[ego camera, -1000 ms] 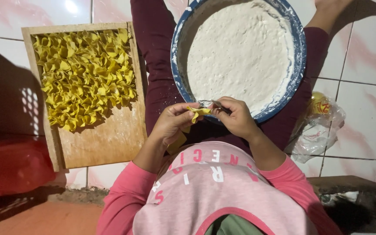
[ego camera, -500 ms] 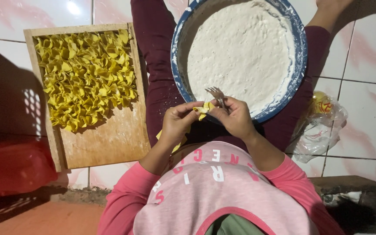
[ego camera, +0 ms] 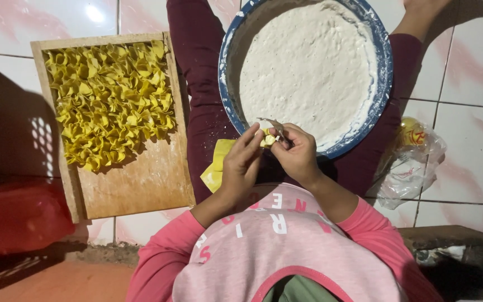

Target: A person is manually filling and folding small yellow dough squares with a white paste to make dumplings.

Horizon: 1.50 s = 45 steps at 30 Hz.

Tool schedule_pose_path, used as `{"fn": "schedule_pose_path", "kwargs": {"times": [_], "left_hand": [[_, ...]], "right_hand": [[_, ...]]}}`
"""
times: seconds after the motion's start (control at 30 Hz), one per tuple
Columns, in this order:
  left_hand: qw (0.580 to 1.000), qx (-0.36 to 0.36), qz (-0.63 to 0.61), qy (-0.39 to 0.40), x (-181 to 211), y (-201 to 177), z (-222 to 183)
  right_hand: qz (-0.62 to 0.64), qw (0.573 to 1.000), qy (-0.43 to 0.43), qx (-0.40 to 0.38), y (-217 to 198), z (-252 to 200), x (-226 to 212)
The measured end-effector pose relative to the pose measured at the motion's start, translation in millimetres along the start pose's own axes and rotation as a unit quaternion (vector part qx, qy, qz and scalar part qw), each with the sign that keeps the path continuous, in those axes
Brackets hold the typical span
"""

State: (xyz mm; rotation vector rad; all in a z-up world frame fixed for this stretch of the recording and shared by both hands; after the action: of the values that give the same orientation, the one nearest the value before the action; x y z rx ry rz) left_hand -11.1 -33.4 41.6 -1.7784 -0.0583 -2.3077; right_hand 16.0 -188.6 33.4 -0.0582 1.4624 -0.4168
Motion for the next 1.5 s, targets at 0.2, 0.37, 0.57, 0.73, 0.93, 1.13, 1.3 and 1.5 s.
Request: {"fn": "schedule_pose_path", "kwargs": {"times": [0.2,0.37,0.57,0.73,0.93,1.13,1.3,1.5], "left_hand": [[0.998,-0.018,0.049,0.039,-14.2,0.8,-9.0],[0.998,-0.019,0.051,0.019,-20.7,1.6,-8.6],[0.999,0.007,0.03,-0.04,-34.8,-0.6,-3.0],[0.976,0.065,-0.135,-0.157,-54.7,-7.9,1.4],[0.94,0.171,-0.194,-0.22,-71.0,-52.8,6.1],[0.914,0.278,-0.131,-0.265,-109.5,-116.2,-15.2],[0.896,0.327,0.232,-0.191,-161.2,-174.2,-54.6],[0.858,0.396,0.276,-0.174,-203.2,-203.4,-64.5]], "right_hand": [[-0.016,1.0,-0.026,-0.001,0.3,1.9,-10.8],[-0.044,0.996,-0.072,-0.001,2.2,2.1,-9.0],[-0.046,0.995,-0.085,-0.039,0.7,5.1,-14.4],[-0.024,0.996,-0.063,-0.054,-12.7,8.8,-15.1],[0.098,0.983,0.142,-0.06,-25.9,0.6,21.4],[0.26,0.905,0.326,-0.076,-32.9,-5.6,44.9],[0.31,0.877,0.355,-0.096,-37.0,-7.5,77.9],[0.304,0.879,0.353,-0.102,-37.0,-4.6,78.6]]}}
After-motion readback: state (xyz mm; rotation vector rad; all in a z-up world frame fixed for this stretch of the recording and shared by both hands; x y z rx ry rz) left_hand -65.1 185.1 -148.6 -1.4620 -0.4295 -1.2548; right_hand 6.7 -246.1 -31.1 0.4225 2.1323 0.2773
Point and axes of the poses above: each hand's wrist, its own z-axis towards the middle knuckle, its own y-axis out of the palm, x = y × z, the point moved 1 cm from there along z, towards the middle knuckle, and after that the axes turned 12 degrees about x, right-handed, at the moved point
